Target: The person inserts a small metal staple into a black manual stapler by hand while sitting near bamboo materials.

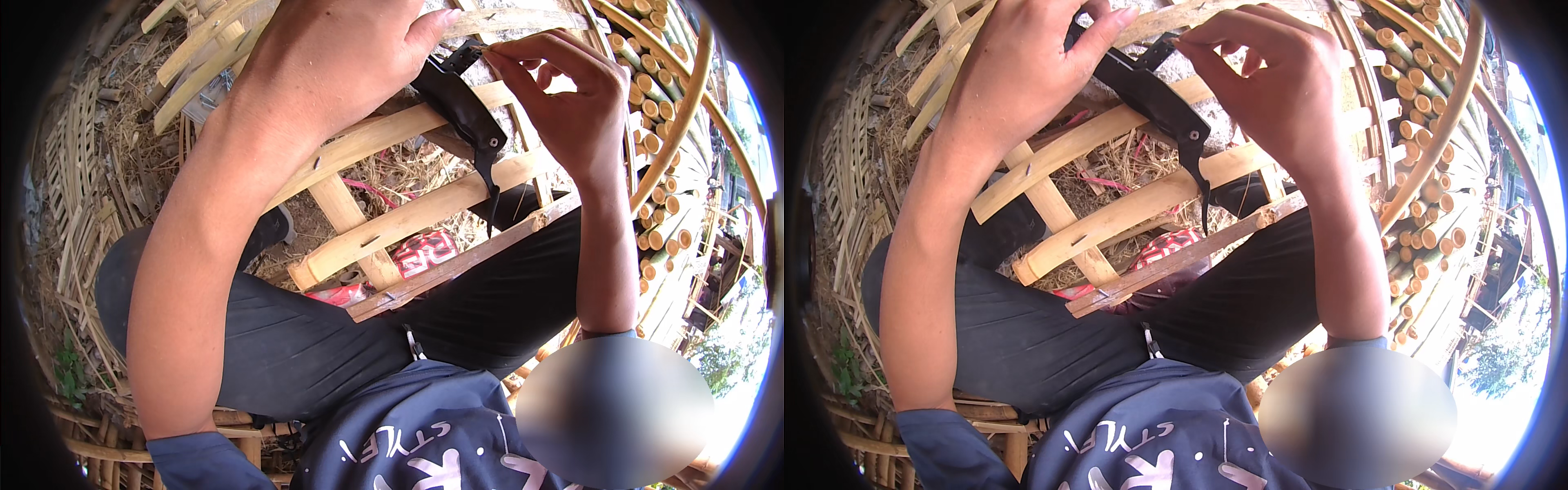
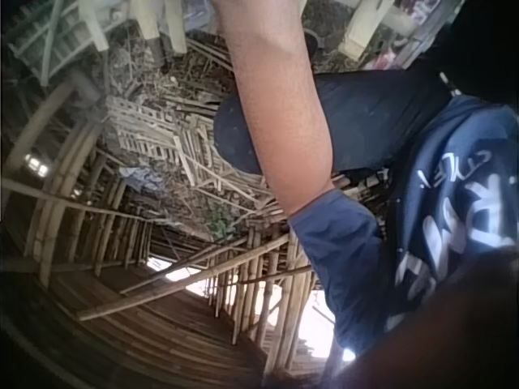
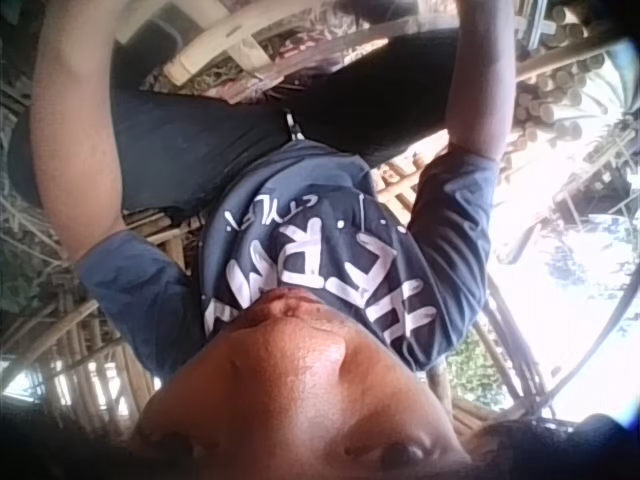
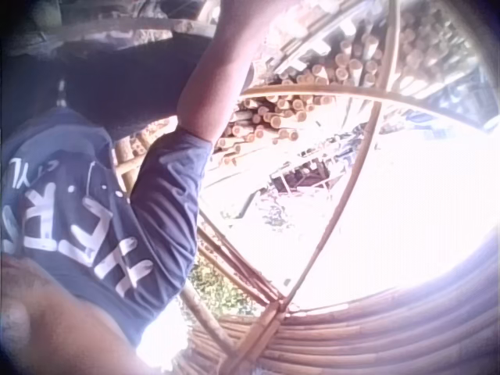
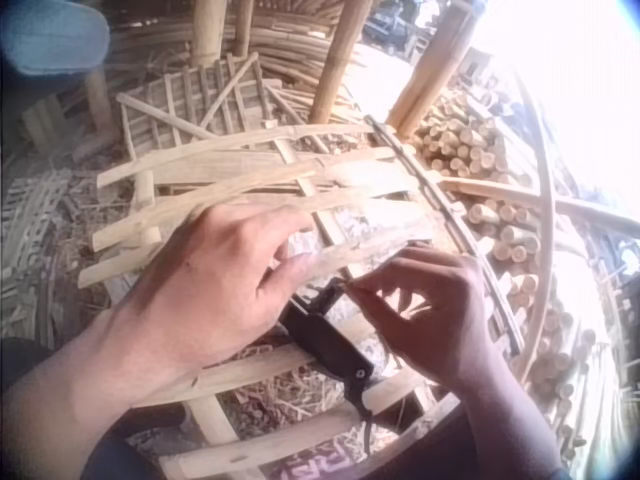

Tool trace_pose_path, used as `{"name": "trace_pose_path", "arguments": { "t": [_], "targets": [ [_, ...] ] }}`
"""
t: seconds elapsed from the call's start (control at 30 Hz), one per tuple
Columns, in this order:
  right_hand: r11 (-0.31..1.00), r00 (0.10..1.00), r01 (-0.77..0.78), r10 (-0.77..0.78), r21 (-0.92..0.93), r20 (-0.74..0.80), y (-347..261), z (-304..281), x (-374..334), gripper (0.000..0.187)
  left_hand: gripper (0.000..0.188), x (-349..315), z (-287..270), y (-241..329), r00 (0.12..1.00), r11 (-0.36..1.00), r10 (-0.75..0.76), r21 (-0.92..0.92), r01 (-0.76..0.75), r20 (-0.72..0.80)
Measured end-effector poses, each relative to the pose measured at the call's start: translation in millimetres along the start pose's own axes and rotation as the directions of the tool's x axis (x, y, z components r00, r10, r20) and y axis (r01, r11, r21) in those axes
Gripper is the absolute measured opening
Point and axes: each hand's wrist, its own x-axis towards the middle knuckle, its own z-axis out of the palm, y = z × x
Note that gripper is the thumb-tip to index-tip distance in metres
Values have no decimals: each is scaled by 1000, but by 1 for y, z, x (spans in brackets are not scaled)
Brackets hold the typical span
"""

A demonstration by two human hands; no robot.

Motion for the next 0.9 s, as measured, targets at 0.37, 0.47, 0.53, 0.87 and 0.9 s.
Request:
{"name": "trace_pose_path", "arguments": {
  "t": [0.37,0.47,0.53,0.87,0.9],
  "targets": [
    [999,999,-43,43,-14,12,-3,0,0,11,19,-18,1,4,889,828,449,416,-375,-92],
    [1000,1000,-26,26,-8,4,-1,1,0,11,22,-23,-5,13,957,862,285,421,-283,59],
    [999,999,-47,47,8,1,-2,0,-1,11,25,-27,-4,10,929,844,363,397,-360,71],
    [1000,999,17,-18,26,30,5,0,0,9,47,-39,3,18,962,778,216,565,-274,169],
    [999,999,18,-18,27,28,4,0,1,9,47,-39,4,19,962,773,217,572,-274,168]
  ]
}}
